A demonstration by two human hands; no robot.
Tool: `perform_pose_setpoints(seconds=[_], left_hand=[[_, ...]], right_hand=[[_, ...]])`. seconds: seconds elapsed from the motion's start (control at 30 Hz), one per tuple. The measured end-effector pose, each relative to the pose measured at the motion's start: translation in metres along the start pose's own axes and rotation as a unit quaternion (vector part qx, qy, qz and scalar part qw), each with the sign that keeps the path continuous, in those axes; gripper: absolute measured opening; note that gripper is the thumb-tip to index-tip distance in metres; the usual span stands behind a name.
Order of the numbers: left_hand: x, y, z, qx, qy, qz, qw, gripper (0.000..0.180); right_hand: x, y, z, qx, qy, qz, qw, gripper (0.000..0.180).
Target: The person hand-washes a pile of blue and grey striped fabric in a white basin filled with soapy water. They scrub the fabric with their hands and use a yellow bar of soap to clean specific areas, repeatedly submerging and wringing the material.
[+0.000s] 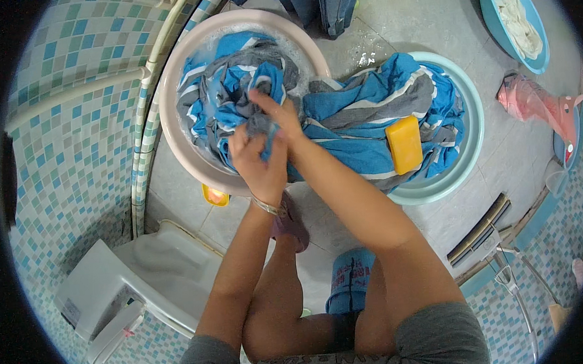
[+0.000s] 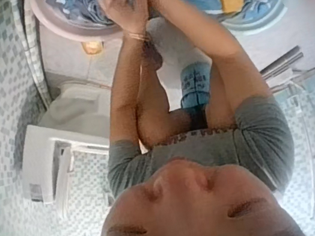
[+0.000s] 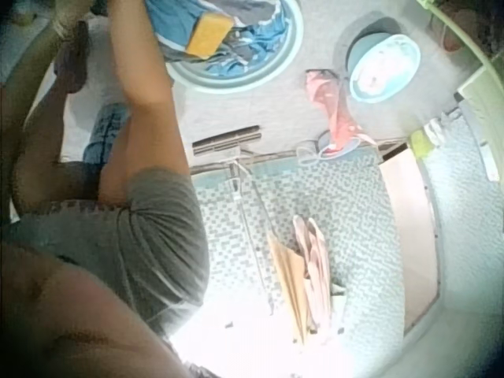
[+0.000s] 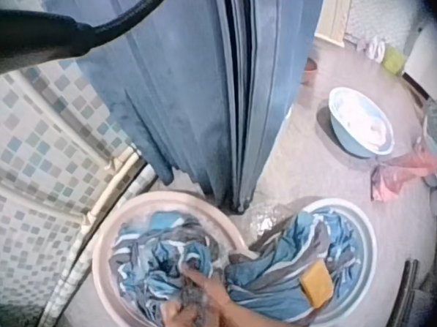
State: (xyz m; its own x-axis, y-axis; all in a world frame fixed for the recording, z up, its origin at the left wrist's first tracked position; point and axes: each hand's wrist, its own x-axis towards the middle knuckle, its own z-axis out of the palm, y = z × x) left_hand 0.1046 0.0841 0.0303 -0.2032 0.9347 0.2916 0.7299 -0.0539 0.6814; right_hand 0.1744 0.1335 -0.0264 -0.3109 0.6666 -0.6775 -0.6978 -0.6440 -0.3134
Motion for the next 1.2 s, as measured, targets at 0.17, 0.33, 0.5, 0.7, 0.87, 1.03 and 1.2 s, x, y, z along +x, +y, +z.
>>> perform_pose_setpoints(seconds=[0.17,0.33,0.5,0.7,0.87,1.03,1.2], left_hand=[[0.044,-0.083,-0.009,0.024,-0.023,-0.223,0.974,0.022],[0.041,-0.161,-0.086,0.168,-0.118,-0.104,0.973,0.016],[0.049,-0.134,-0.085,0.255,-0.167,-0.051,0.951,0.052],[0.103,-0.132,-0.020,0.371,-0.285,-0.139,0.873,0.095],[0.102,-0.150,-0.034,0.207,-0.274,-0.201,0.918,0.050],[0.019,-0.102,-0.079,0.097,-0.221,-0.058,0.969,0.044],[-0.044,-0.093,-0.061,0.230,-0.221,-0.055,0.946,0.047]], right_hand=[[-0.032,0.008,0.015,-0.358,-0.033,-0.071,0.930,0.025],[-0.041,-0.022,0.038,-0.604,0.009,-0.175,0.777,0.038],[0.013,-0.056,0.047,-0.627,0.057,-0.441,0.640,0.063],[0.075,-0.014,0.065,-0.808,0.119,-0.386,0.429,0.049],[0.041,-0.020,0.068,-0.812,-0.068,-0.231,0.532,0.039],[-0.050,-0.004,0.035,-0.745,-0.077,-0.335,0.572,0.044],[-0.074,0.021,0.024,-0.820,-0.040,-0.336,0.461,0.055]])
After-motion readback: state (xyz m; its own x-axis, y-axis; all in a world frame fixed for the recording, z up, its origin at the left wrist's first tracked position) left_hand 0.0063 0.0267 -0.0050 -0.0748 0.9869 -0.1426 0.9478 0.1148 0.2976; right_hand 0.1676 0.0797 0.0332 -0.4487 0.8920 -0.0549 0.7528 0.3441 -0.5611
